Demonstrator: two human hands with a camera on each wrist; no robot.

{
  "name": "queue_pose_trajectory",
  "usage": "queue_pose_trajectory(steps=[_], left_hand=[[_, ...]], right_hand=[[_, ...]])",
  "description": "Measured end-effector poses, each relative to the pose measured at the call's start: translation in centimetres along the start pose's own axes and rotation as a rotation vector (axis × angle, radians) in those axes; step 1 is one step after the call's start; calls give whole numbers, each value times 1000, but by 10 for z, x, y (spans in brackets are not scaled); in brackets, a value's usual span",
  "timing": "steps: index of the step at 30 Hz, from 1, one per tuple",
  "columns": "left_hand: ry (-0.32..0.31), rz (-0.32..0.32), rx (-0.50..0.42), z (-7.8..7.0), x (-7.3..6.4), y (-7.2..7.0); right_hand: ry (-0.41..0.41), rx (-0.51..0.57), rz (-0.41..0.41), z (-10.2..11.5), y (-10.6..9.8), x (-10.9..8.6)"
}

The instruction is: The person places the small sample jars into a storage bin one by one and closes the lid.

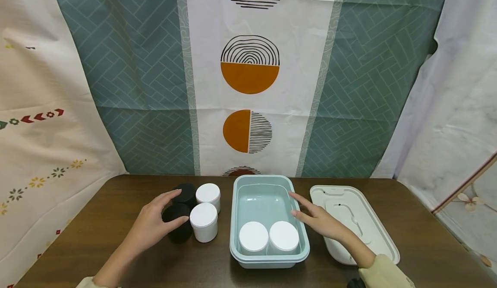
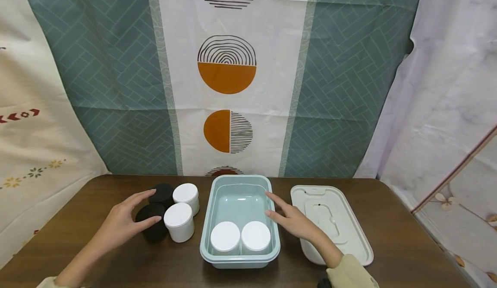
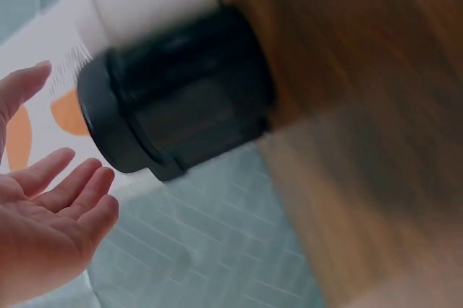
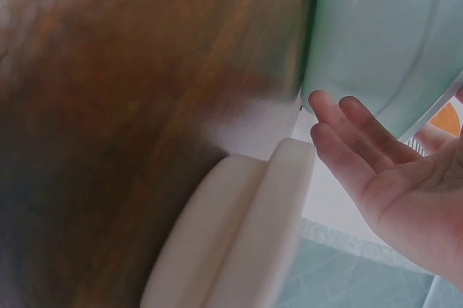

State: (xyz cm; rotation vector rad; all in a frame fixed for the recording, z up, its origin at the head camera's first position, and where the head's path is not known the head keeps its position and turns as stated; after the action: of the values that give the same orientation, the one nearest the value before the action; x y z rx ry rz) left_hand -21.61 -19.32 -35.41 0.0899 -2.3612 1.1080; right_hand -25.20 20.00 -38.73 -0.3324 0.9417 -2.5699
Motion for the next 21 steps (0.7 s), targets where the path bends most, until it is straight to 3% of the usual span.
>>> queue_pose_trajectory(steps=[10,21], left_hand=[[-129,95,28,23,-8,-3],[-145,124,-8,27,-10,-1]], right_hand=[[2,-3,0,-2,0,0],[3,-9,1,-1,0,1]])
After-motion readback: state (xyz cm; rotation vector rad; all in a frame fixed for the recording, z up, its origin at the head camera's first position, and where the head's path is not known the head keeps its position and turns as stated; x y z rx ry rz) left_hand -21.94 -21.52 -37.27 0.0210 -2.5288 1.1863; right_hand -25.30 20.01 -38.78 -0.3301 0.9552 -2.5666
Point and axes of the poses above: each hand's wrist, its own x-axis towards the middle knuckle, its own y-axis out of the palm, z = x × y, the point moved 3 cm from there along x, towards the middle knuckle, and after that the axes turned 2 degrees about -z, right-handed, at the moved point
